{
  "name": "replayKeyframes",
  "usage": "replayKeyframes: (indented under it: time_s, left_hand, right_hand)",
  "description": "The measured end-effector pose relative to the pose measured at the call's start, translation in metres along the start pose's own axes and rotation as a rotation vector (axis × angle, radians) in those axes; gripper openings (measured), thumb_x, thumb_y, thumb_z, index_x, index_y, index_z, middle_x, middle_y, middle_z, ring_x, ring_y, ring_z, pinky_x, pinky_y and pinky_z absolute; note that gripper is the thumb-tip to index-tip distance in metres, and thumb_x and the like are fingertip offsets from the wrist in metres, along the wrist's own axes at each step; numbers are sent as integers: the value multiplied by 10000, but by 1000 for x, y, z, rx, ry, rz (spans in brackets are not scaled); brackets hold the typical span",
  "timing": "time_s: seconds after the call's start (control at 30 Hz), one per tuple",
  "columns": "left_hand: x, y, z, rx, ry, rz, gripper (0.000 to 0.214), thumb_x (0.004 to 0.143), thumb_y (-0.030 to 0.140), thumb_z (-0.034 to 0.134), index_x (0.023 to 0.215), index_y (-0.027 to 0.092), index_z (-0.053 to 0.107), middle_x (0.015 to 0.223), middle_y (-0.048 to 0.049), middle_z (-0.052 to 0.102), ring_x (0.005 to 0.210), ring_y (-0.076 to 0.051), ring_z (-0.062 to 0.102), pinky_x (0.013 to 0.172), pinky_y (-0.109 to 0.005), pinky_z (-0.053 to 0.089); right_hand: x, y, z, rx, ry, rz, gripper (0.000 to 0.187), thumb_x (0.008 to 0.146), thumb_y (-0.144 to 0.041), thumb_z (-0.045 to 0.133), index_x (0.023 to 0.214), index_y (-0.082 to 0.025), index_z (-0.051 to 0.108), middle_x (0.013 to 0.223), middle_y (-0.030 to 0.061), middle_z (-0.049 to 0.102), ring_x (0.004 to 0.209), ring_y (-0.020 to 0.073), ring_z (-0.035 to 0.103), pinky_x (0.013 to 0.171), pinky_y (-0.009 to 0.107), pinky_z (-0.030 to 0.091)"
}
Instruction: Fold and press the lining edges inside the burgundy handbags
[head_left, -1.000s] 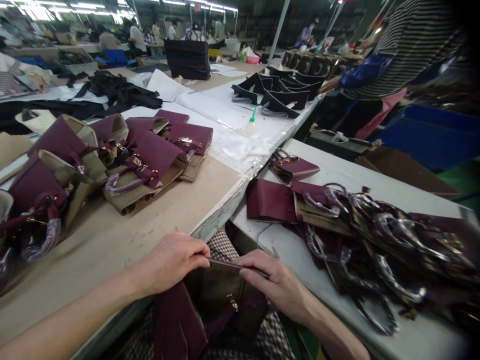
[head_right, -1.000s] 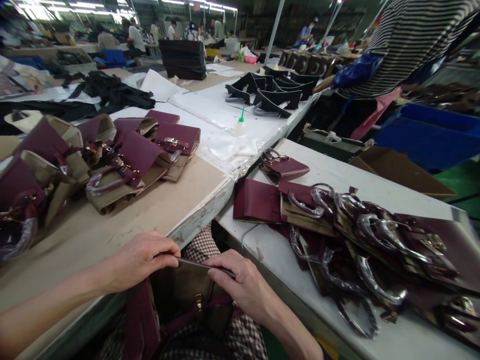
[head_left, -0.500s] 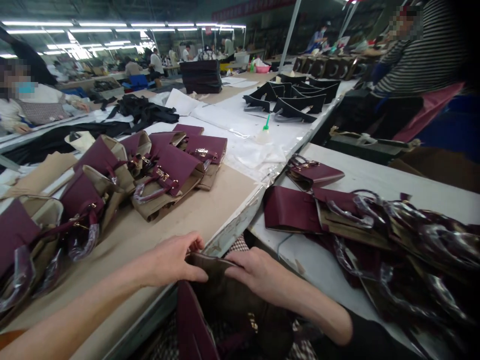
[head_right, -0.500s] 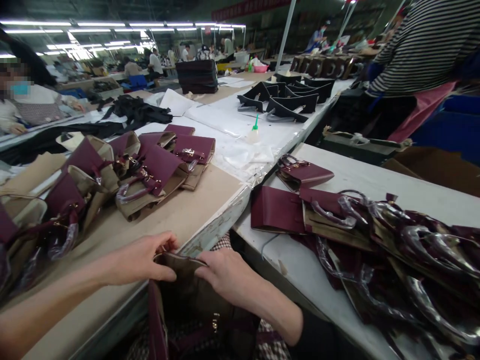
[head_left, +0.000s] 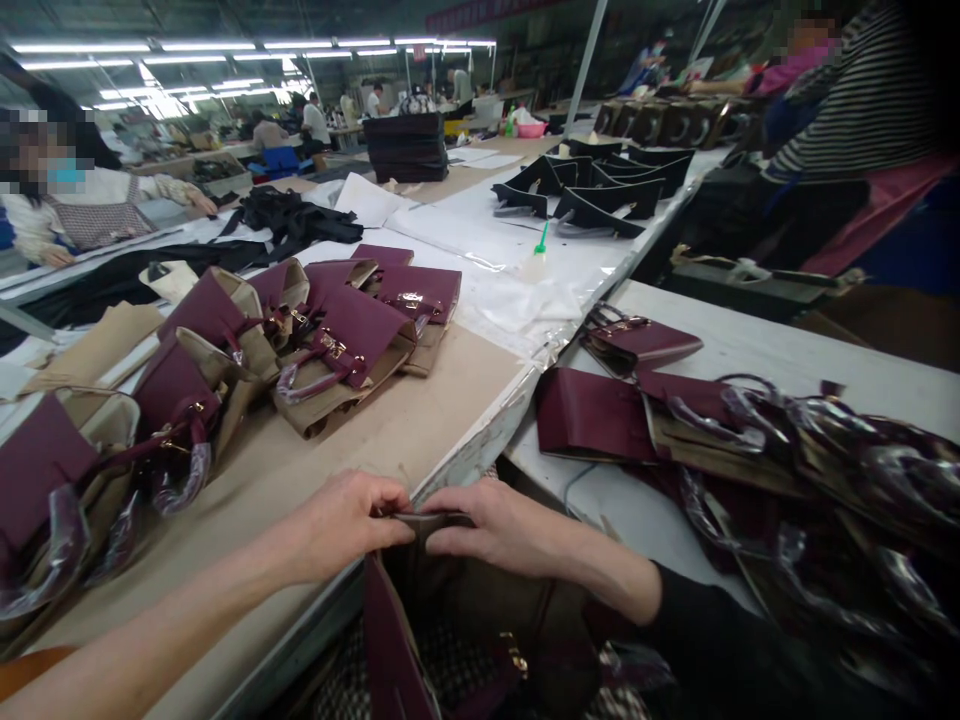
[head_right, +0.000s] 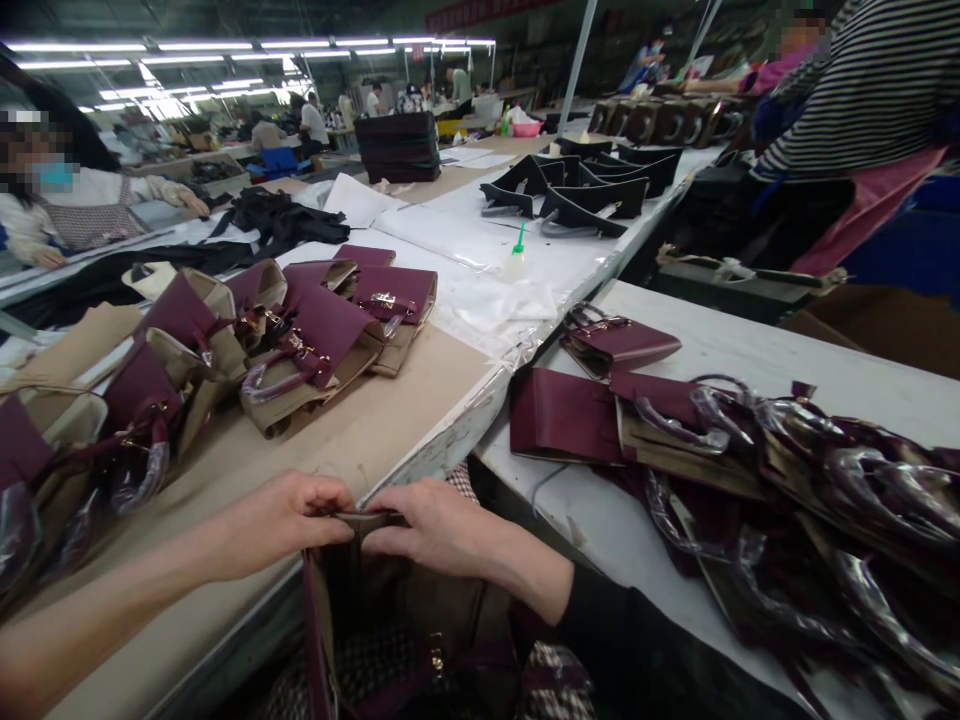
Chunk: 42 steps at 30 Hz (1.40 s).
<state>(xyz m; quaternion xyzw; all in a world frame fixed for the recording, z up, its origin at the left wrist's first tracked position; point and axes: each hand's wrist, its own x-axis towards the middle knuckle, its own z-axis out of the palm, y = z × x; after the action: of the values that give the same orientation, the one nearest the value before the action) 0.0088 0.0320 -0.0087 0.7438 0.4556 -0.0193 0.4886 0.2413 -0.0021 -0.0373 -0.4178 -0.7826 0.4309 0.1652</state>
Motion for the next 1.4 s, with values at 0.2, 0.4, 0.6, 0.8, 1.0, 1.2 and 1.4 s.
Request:
replayKeyframes:
  time_s: [0.2,0.4,0.6,0.8,1.0,1.2,1.4]
  left_hand:
    - [0,-4,1,-5,-4,-3,143,820,306,626,798,176,683,624,57,497,616,-116,445,544,-226,291]
    - [-3,2,-3,237,24,102,165,890,348,588,884,225,698,637,52,523,632,-128,475,569,-233,283]
    - [-3,12,-5,399,2,73,321,937,370,505,680,197,591,546,52,350,542,-118,369,522,-250,214]
    - [8,22,-6,212,-125,8,293,907,419,495,758,189,599,586,48,470,543,-126,493,489,-202,315]
    - [21,29,-4,163,-195,49,233,844,357,555,776,168,673,555,36,537,511,-129,529,496,-203,370]
    - [23,30,-3,74,-133,75,272,810,416,651,766,153,704,585,29,573,543,-131,543,523,-214,411]
    - [-30,15,5,-146,250,149,515,1023,526,330,1380,176,456,1240,-122,631,1126,-224,613,890,-336,533]
  right_hand:
    - [14,-4,3,-5,-23,-32,205,911,-274,660,722,-209,710,546,-69,417,540,97,417,549,214,306]
    - [14,-3,6,-72,-24,-31,239,941,-301,615,734,-206,689,550,-63,444,538,104,421,550,229,288]
    - [-4,18,-6,0,-161,-5,232,993,-311,491,980,-183,684,841,40,679,785,190,597,734,278,447]
    - [-53,39,-24,232,-290,85,265,969,-309,490,1085,-152,670,1046,56,714,934,206,645,830,283,511]
    - [-59,40,-37,522,-524,230,461,885,-343,630,1300,-152,570,1189,73,695,1028,233,666,862,312,540]
    - [-6,29,-10,343,-175,120,465,782,-458,750,1154,-185,700,1117,51,723,1076,281,629,989,362,462]
    - [2,22,-7,494,-130,168,441,877,-560,566,1024,-166,701,907,48,760,791,230,704,719,324,558]
